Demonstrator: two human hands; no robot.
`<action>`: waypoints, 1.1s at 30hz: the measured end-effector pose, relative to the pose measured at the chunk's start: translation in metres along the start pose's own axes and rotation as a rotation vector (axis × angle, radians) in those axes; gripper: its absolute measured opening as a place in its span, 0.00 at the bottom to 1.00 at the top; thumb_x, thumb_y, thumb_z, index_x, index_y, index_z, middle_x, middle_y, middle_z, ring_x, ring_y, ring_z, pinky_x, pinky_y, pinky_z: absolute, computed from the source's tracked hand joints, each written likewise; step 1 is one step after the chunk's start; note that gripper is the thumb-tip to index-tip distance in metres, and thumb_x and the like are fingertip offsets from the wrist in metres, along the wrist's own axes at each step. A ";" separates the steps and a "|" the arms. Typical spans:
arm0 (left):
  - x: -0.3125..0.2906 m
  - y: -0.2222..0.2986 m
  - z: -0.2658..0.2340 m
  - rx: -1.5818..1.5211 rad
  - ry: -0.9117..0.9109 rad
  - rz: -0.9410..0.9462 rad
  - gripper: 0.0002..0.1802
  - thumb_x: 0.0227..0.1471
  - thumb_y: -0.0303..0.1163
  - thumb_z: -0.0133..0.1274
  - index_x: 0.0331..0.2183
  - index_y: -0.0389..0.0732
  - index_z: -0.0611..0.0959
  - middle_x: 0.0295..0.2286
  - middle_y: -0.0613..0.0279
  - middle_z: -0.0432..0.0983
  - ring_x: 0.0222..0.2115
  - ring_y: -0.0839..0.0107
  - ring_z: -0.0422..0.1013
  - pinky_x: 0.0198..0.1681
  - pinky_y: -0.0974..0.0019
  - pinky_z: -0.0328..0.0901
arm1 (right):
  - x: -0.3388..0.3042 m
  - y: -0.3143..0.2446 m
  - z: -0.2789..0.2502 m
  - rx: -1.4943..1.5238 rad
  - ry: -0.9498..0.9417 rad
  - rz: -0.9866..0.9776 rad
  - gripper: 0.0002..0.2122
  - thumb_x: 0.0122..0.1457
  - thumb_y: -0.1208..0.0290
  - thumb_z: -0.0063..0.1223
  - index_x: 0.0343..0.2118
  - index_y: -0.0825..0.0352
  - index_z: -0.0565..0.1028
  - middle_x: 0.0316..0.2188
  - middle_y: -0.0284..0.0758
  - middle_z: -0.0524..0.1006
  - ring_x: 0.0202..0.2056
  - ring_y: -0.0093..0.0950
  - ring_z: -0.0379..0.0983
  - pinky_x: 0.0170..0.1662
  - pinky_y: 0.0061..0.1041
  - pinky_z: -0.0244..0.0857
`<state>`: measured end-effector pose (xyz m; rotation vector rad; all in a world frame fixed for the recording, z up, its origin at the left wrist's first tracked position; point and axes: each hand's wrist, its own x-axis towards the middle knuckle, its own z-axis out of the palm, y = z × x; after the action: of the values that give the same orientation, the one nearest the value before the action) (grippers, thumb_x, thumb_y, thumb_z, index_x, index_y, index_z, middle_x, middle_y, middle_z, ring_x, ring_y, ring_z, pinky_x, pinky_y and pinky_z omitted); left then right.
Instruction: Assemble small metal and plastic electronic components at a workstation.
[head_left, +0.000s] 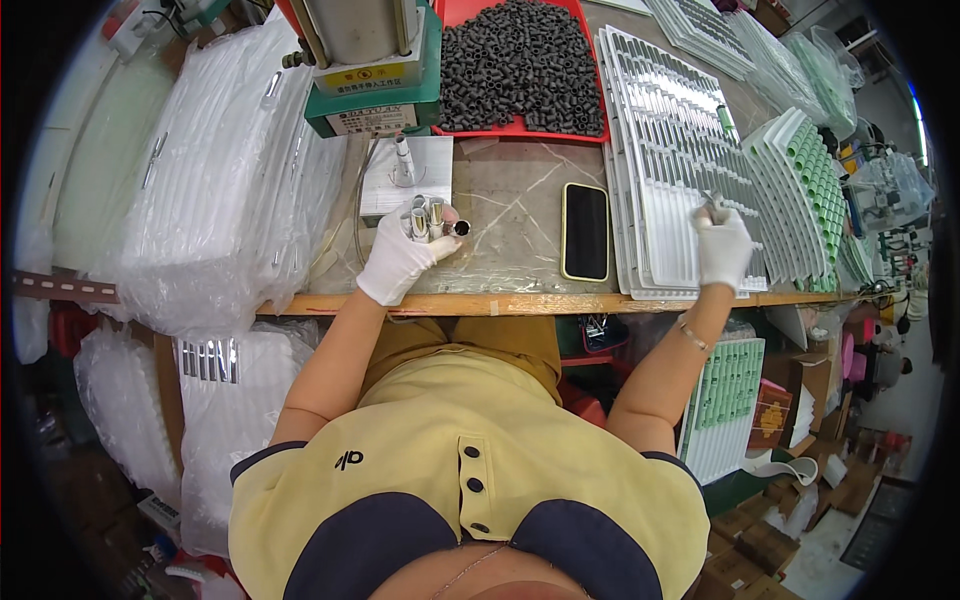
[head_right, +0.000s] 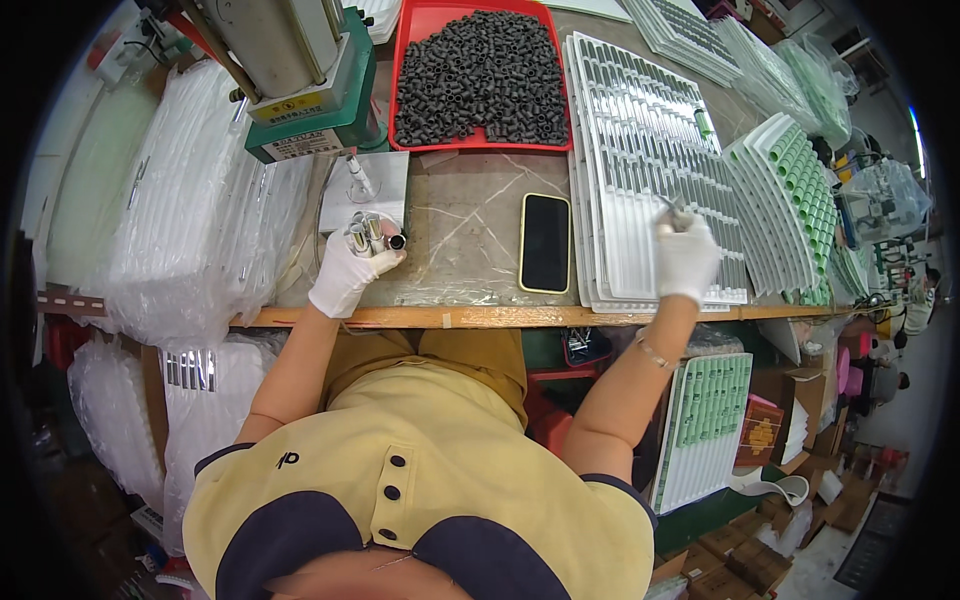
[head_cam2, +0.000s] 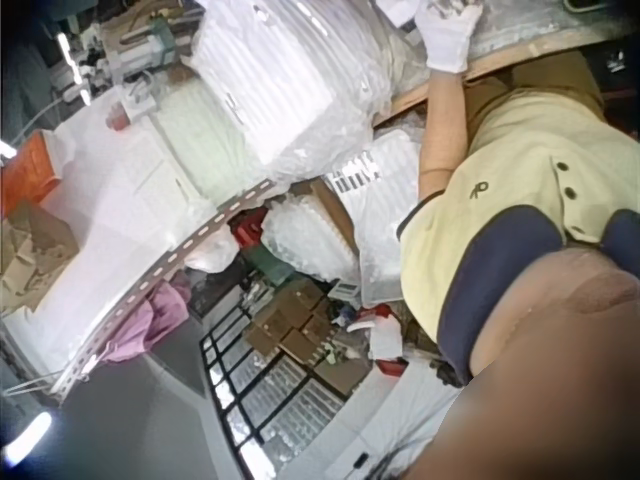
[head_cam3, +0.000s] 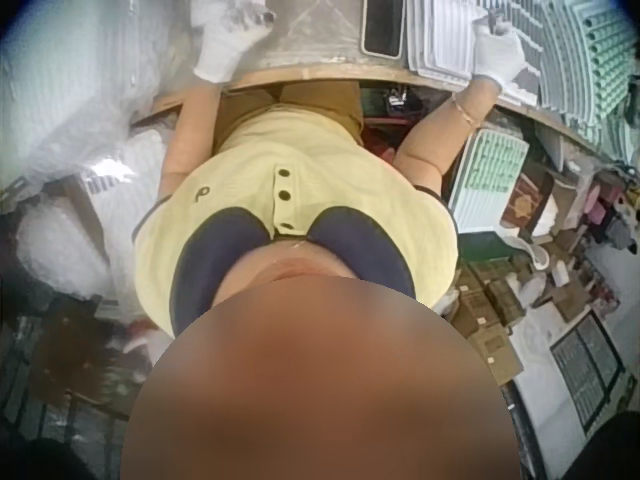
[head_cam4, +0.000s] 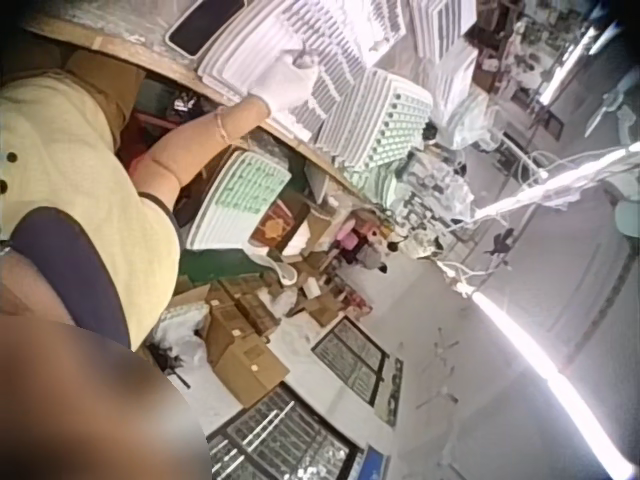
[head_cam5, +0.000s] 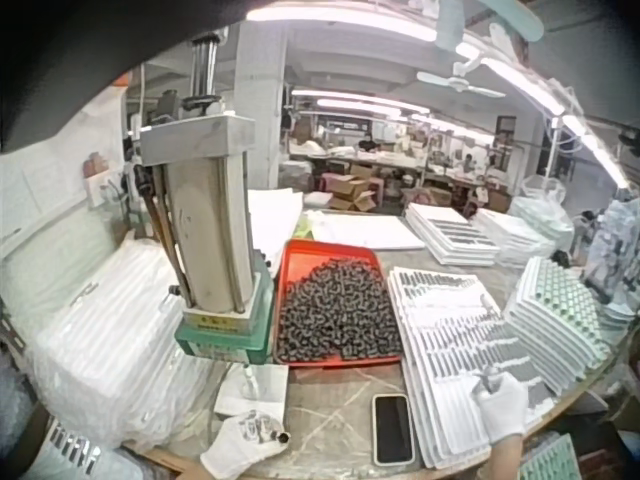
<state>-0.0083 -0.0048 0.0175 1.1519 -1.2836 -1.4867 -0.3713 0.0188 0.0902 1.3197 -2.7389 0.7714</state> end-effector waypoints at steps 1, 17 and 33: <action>0.001 -0.003 -0.002 0.024 0.017 -0.020 0.12 0.40 0.21 0.61 0.31 0.40 0.78 0.24 0.74 0.72 0.23 0.86 0.63 0.27 0.79 0.60 | -0.015 -0.012 0.007 0.157 -0.027 -0.176 0.07 0.51 0.70 0.54 0.29 0.67 0.77 0.29 0.42 0.79 0.31 0.33 0.77 0.36 0.29 0.69; 0.001 -0.017 -0.026 0.252 0.172 0.171 0.13 0.36 0.24 0.65 0.28 0.36 0.79 0.24 0.66 0.74 0.23 0.80 0.67 0.29 0.73 0.64 | -0.132 -0.153 0.089 0.524 -0.318 -0.821 0.11 0.42 0.72 0.61 0.31 0.63 0.76 0.21 0.37 0.77 0.23 0.34 0.75 0.27 0.29 0.69; 0.069 0.011 -0.066 0.671 0.281 0.087 0.25 0.39 0.30 0.63 0.42 0.33 0.77 0.33 0.54 0.79 0.34 0.72 0.74 0.40 0.70 0.68 | -0.103 -0.200 0.149 0.419 -0.509 -0.614 0.13 0.49 0.61 0.58 0.35 0.63 0.77 0.29 0.42 0.79 0.32 0.40 0.76 0.37 0.34 0.69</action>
<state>0.0409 -0.0875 0.0169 1.6325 -1.6540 -0.7945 -0.1276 -0.0750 0.0225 2.5786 -2.2576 1.0846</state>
